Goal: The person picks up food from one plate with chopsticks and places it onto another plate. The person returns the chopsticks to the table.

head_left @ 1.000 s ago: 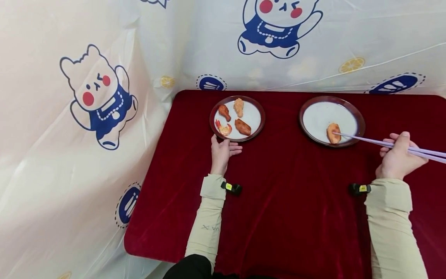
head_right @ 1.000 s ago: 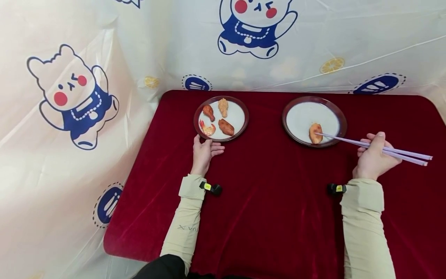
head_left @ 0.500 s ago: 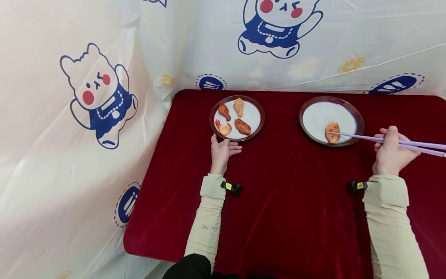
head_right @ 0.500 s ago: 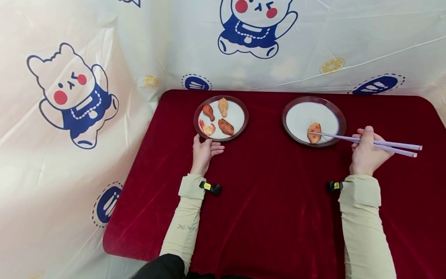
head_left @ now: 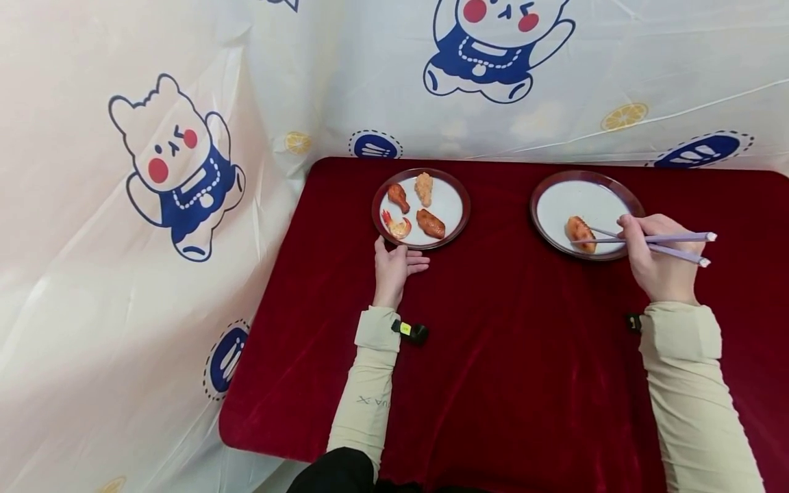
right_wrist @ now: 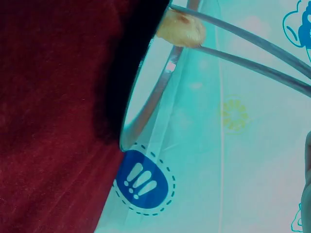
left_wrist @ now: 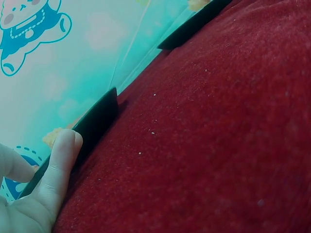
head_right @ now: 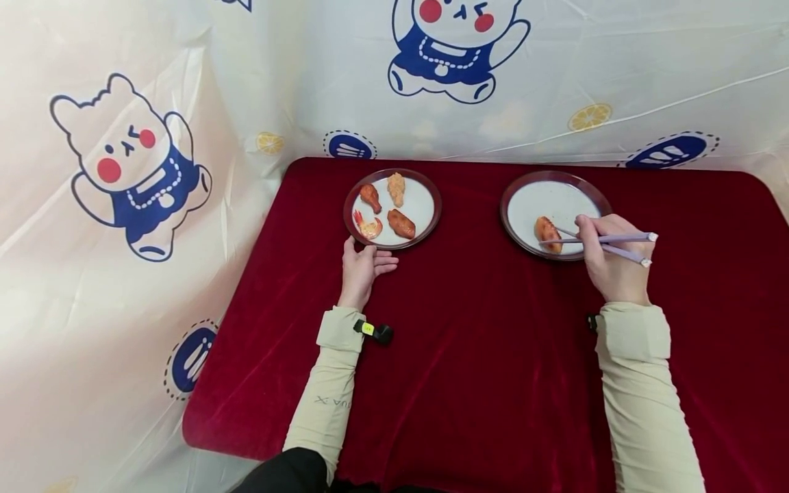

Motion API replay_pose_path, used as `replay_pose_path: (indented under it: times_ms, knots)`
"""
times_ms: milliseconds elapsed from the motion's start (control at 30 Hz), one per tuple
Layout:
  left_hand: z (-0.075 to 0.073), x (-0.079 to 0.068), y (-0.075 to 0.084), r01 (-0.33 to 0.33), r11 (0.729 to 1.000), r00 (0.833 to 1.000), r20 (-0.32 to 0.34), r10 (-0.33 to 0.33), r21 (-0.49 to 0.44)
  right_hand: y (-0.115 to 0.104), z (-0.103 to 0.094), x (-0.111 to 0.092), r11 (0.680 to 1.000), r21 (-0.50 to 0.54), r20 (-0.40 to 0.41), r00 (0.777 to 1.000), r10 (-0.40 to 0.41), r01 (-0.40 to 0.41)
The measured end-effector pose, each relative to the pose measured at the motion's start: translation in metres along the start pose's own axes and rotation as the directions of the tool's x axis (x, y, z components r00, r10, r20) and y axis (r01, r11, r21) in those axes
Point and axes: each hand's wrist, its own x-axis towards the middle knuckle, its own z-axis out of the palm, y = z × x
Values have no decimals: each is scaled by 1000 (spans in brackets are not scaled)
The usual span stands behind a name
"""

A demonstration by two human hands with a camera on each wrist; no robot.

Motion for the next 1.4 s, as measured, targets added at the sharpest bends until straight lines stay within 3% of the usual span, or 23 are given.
replay_pose_path:
  times_ms: [333,433,533,633,667,733,800,900,1067,1167,1200,1267,1400]
  knots:
    - [0,-1,2,8,1000,1000,0,-8,3,-12,-5,-4,995,-35,114,989,-90,94]
    - [0,-1,2,8,1000,1000,-2,-8,1,-11,-3,-3,1000,-2,83,996,-20,21]
    - [0,-1,2,12,1000,1000,-2,-12,3,-5,0,-2,992,81,-2,996,93,-93]
    - [0,-1,1,11,1000,1000,-2,-11,7,2,0,-1,956,178,-91,964,250,-231]
    - [0,-1,1,9,1000,1000,-1,-9,8,5,0,0,928,238,-116,940,321,-287]
    - [0,-1,1,5,1000,1000,0,-5,9,11,-2,1,836,382,-147,867,476,-394]
    - [0,-1,1,3,1000,1000,1,-3,10,16,-4,2,698,556,-167,762,626,-451]
    - [0,-2,1,5,1000,1000,1,-5,9,25,-9,1,487,750,-146,606,782,-448]
    - [0,-2,1,9,1000,1000,4,-9,6,43,-21,-3,209,858,-40,345,938,-470]
    - [-1,-1,1,13,1000,1000,4,-13,7,50,-27,-5,55,873,54,208,977,-484]
    - [-1,-1,1,14,1000,1000,4,-14,9,52,-29,-6,9,875,85,173,981,-485]
    - [-1,-1,1,16,1000,1000,2,-16,11,55,-31,-7,-52,873,132,131,983,-485]
    - [0,-1,2,16,1000,1000,1,-16,11,58,-32,-9,-116,866,182,90,979,-486]
